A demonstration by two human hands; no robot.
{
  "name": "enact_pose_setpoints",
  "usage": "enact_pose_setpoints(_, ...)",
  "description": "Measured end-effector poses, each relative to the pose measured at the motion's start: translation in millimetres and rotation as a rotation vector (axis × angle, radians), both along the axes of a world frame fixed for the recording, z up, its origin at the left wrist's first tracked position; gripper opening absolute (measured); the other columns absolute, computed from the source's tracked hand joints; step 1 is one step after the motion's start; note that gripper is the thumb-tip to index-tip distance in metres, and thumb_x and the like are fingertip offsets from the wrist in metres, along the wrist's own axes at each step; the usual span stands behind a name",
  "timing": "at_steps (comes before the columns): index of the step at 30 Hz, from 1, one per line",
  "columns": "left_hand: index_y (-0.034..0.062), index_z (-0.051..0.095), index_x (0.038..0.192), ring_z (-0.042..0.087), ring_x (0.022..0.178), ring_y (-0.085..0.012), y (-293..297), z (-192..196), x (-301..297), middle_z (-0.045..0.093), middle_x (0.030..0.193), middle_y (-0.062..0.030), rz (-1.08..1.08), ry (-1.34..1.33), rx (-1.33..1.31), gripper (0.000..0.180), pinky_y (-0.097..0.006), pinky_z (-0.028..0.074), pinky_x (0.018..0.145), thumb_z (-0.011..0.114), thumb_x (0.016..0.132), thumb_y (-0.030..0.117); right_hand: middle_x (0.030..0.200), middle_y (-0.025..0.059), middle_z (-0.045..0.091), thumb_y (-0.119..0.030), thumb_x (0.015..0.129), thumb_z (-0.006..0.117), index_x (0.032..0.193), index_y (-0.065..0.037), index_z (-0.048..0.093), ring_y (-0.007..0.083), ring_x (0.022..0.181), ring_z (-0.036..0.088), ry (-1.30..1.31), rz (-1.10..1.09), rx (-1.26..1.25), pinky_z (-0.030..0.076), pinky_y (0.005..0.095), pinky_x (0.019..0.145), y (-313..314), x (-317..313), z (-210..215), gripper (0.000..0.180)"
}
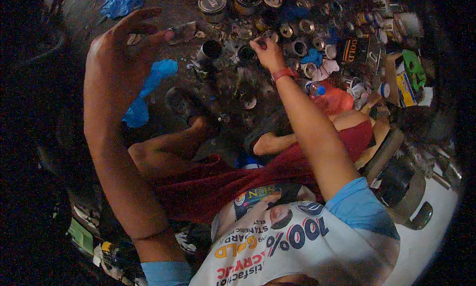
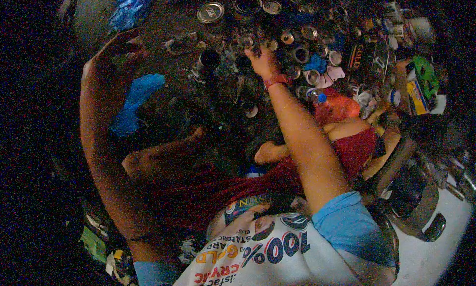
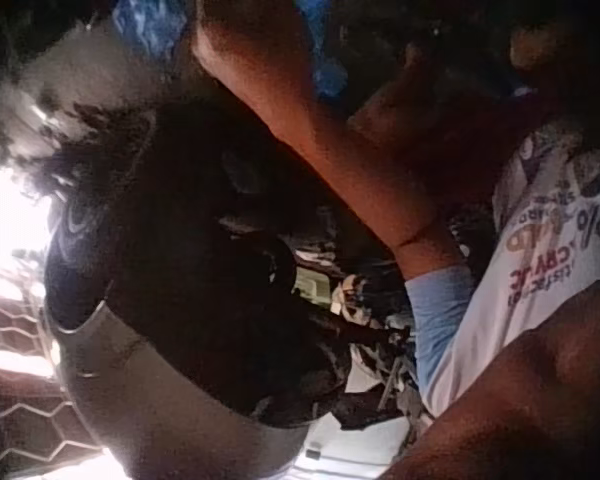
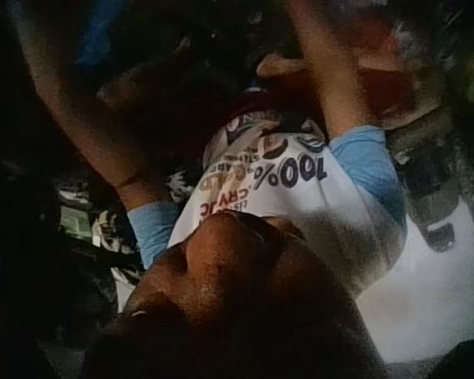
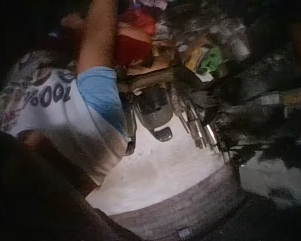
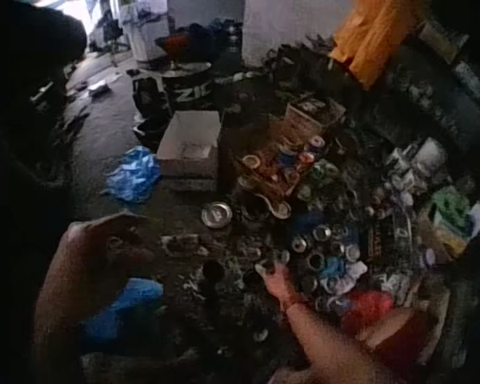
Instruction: The person sits on the floor sorting through paint cans and debris, then stands and walks to a car bumper. They attach a hose to a spray gun and apply paint to the bumper, which is covered in newspaper.
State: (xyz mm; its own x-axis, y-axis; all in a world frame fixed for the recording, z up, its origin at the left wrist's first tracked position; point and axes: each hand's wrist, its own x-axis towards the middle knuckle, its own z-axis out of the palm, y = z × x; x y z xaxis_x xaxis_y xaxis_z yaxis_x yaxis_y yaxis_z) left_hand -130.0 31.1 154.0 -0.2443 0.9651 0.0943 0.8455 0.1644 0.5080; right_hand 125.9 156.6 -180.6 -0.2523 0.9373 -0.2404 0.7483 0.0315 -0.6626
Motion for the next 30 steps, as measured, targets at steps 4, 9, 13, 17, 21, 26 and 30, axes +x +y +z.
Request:
enact_pose_setpoints(4,0.0045,0.076,0.115,0.076,0.097,-0.0349,-7,-2,-13,0.078,0.101,-0.0181,-0.016,0.079,0.024,0.035,-0.042,0.058,0.085,0.083,0.087,0.025,0.102,0.0186,0.076,-0.038,0.097,0.071,0.109,-0.008,0.075,0.0398,0.098,0.072,0.036,0.293,0.273,0.056,0.0469,0.087,-16,17,-4,0.032)
enact_pose_setpoints(9,0.0069,0.073,0.123,0.077,0.095,-0.0232,-4,-8,-17,0.079,0.107,-0.0139,-0.03,-0.004,-0.112,0.03,-0.037,0.06,0.083,0.075,0.094,0.014,0.111,0.0162,0.076,-0.033,0.099,0.068,0.108,-0.008,0.078,0.0374,0.105,0.072,0.234,0.302,0.247,0.055,0.0423,0.094,-21,16,7,0.028)
enact_pose_setpoints(13,0.006,0.073,0.122,0.077,0.094,-0.0232,-8,-6,-16,0.079,0.105,-0.0141,-0.021,0.064,-0.047,0.031,-0.037,0.06,0.083,0.075,0.092,0.012,0.112,0.016,0.076,-0.037,0.101,0.066,0.108,-0.012,0.079,0.037,0.105,0.072,0.029,0.397,0.184,0.055,0.0428,0.094,-10,19,2,0.03)
enact_pose_setpoints(17,0.0051,0.073,0.122,0.077,0.094,-0.0232,-8,-8,-15,0.079,0.104,-0.0143,-0.006,0.112,-0.006,0.031,-0.038,0.06,0.082,0.075,0.091,0.011,0.108,0.0169,0.077,-0.041,0.102,0.064,0.109,-0.015,0.079,0.0373,0.102,0.072,0.032,0.356,0.206,0.056,0.045,0.09,-5,15,8,0.031)
enact_pose_setpoints(21,0.004,0.074,0.122,0.077,0.093,-0.0259,-5,8,1,0.079,0.104,-0.0159,0.065,0.123,-0.064,0.032,-0.039,0.061,0.082,0.077,0.09,0.011,0.103,0.0171,0.077,-0.044,0.1,0.065,0.109,-0.017,0.079,0.0383,0.097,0.073,-0.266,0.437,0.265,0.057,0.0471,0.084,12,27,-21,0.032)
enact_pose_setpoints(26,0.004,0.075,0.119,0.077,0.093,-0.0336,-10,34,15,0.078,0.103,-0.0194,0.115,0.166,-0.094,0.034,-0.042,0.061,0.083,0.081,0.088,0.018,0.091,0.0121,0.077,-0.048,0.096,0.073,0.107,-0.008,0.074,0.0281,0.085,0.074,-0.055,0.034,-0.249,0.057,0.0385,0.075,30,26,-15,0.041)
enact_pose_setpoints(30,0.0076,0.077,0.114,0.074,0.095,-0.0396,-29,6,-7,0.077,0.101,-0.0204,0.095,0.004,0.02,0.033,-0.045,0.058,0.084,0.083,0.087,0.026,0.1,0.0102,0.067,-0.038,0.091,0.083,0.11,-0.006,0.058,0.0198,0.09,0.064,0.228,-0.313,-0.035,0.052,0.0359,0.08,-10,29,-22,0.045)
